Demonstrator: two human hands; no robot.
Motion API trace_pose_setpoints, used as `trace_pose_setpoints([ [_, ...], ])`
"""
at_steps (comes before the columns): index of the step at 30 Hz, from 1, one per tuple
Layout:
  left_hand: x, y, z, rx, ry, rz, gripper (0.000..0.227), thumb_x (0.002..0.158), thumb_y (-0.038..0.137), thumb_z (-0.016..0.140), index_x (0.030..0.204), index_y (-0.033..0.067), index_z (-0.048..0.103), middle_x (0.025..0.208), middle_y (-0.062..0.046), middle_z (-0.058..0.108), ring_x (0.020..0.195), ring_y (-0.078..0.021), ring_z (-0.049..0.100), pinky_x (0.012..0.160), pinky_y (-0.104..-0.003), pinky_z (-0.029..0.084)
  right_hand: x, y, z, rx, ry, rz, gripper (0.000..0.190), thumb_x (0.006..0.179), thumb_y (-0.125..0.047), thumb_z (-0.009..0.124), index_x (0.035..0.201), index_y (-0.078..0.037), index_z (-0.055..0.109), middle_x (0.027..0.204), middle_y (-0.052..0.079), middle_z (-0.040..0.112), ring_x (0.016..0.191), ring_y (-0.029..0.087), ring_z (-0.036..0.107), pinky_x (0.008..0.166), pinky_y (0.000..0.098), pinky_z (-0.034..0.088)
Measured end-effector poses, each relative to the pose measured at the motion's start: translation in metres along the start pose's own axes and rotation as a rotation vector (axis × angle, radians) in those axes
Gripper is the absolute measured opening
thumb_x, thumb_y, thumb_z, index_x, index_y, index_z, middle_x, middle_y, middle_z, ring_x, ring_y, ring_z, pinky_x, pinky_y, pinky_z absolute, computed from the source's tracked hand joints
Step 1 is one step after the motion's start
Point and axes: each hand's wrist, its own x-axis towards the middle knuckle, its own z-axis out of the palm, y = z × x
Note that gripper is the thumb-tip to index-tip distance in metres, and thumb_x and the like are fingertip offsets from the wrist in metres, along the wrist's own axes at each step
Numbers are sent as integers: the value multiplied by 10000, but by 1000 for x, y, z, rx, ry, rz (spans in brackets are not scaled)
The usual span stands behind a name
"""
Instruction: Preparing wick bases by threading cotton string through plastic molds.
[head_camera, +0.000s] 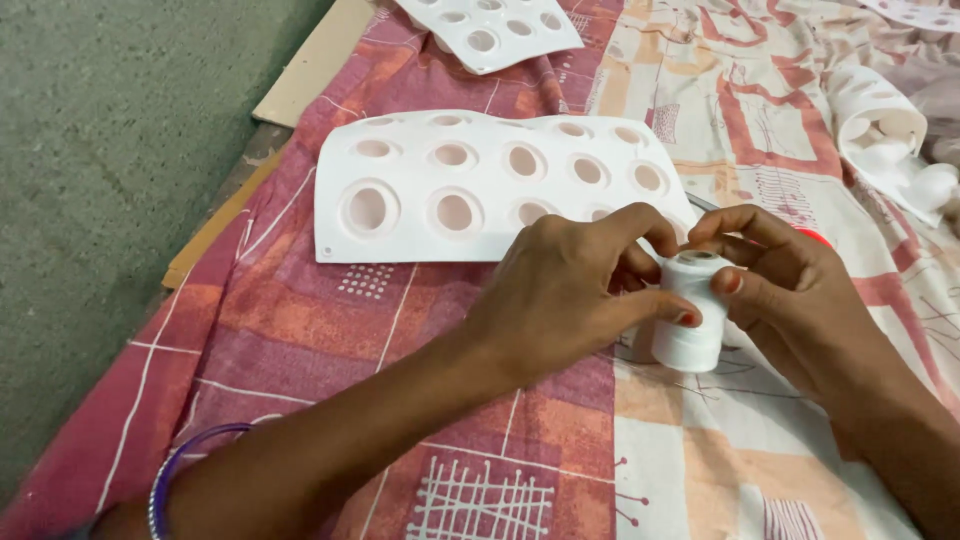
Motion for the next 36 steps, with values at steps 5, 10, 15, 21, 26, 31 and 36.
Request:
trace_pose_setpoints([
  [5, -2, 6, 3, -240, 23, -90, 344, 871, 175, 798, 1147, 17, 666, 928, -113, 799, 872, -147, 815, 714, -260, 627, -3, 0, 3, 62, 35, 48, 554, 847, -279, 769, 1294, -33, 556, 1227, 122, 675, 1081, 201, 683, 882, 354, 579],
  [10, -1, 5, 7, -356, 86, -218, 164, 880, 61, 740, 1029, -7, 730, 889, -86, 793, 804, -105, 791, 685, -226, 647, -3, -4, 6, 91, -8, 18, 537, 928, -269, 774, 1332, -12, 530, 1235, 109, 637, 1039, 219, 706, 835, 389, 635],
  [15, 0, 13, 4, -250, 67, -321, 216, 800, 105, 753, 997, 18, 757, 811, -54, 773, 678, -69, 715, 613, -220, 604, -3, -8, 8, 13, 48, 67, 515, 928, -257, 728, 1340, -19, 532, 1210, 130, 655, 1013, 223, 726, 829, 400, 624],
  [21, -3, 13, 7, -167, 117, -247, 190, 813, 145, 743, 971, 45, 777, 788, -28, 753, 655, -59, 691, 616, -232, 584, -7, -18, 12, -74, 191, 283, 515, 976, -335, 649, 1410, -65, 581, 1133, 168, 722, 912, 211, 735, 711, 366, 631],
  [26, -1, 15, 1, -274, 93, -262, 143, 875, 133, 679, 953, 19, 718, 830, -39, 720, 660, -78, 703, 589, -241, 587, -15, -8, -21, 37, -38, 235, 638, 953, -409, 736, 1403, 31, 627, 1018, 170, 727, 800, 194, 712, 697, 311, 613],
  [31, 7, 5, -4, -537, 107, -300, 131, 960, 90, 533, 1026, 25, 625, 990, -96, 697, 748, -137, 748, 522, -260, 571, -16, -2, -73, -384, -97, 168, 667, 781, -337, 899, 1276, 7, 610, 993, 231, 647, 723, 279, 651, 599, 395, 569],
  [36, 8, 0, -11, -841, 75, -341, 127, 959, 118, 441, 958, 70, 559, 989, -110, 715, 778, -171, 762, 559, -262, 564, -10, -17, -80, -285, -172, 121, 635, 774, -335, 843, 1287, 6, 690, 1058, 199, 700, 734, 253, 681, 587, 374, 564],
])
